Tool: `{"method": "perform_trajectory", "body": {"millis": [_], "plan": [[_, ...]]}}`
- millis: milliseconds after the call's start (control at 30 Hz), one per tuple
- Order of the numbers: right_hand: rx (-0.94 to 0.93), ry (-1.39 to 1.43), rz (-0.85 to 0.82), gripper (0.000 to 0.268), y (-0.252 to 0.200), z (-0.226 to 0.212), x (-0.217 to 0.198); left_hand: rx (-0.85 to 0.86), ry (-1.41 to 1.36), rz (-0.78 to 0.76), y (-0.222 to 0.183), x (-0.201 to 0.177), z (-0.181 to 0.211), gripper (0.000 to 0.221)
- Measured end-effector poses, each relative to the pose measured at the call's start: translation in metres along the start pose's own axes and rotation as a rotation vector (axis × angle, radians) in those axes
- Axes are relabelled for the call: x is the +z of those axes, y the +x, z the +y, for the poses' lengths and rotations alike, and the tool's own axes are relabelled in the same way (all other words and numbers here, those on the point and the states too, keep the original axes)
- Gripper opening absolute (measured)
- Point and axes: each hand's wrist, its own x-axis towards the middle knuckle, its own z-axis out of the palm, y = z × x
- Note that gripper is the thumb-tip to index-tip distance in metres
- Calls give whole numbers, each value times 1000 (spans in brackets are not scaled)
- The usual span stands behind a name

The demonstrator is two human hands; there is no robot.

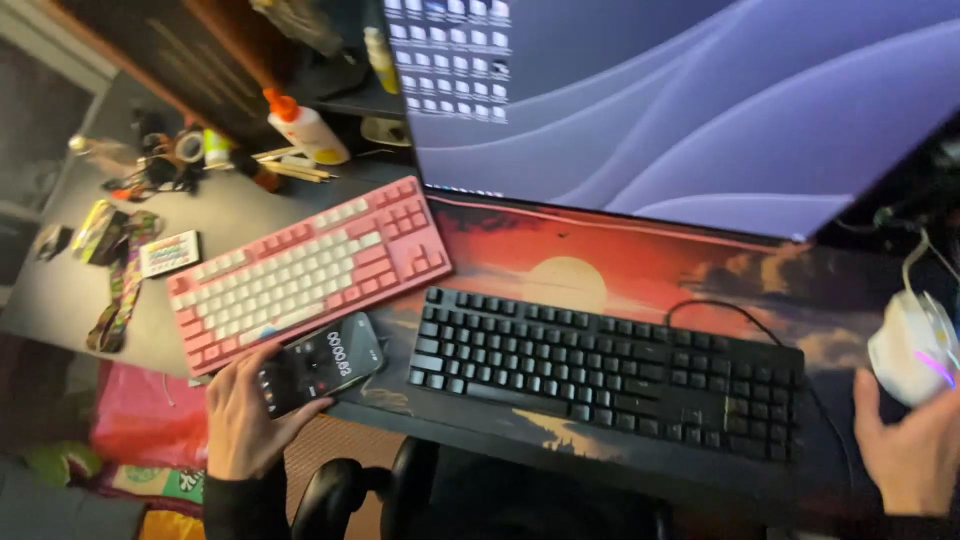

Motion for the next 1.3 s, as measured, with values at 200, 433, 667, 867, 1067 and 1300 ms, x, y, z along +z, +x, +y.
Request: {"method": "perform_trajectory", "body": {"millis": [200,433,667,867,1067,1300], "plan": [[-285,90,141,43,-6,-21,-27,-53,53,-88,-3,0,6,124],[-500,50,-99,31,26,-171,-46,283,-138,-64,57,-47,114,103],[-412,-56,13,13,52,-189,28,542,-396,-53,125,30,237,70],[-451,-18,182,26,69,-207,49,587,-275,65,168,104,274,51],[-458,124,68,31,74,-232,41,512,-234,15,169,112,272,53],[-316,193,-190,51,78,-227,43,482,-231,-78,170,99,274,50]]}}
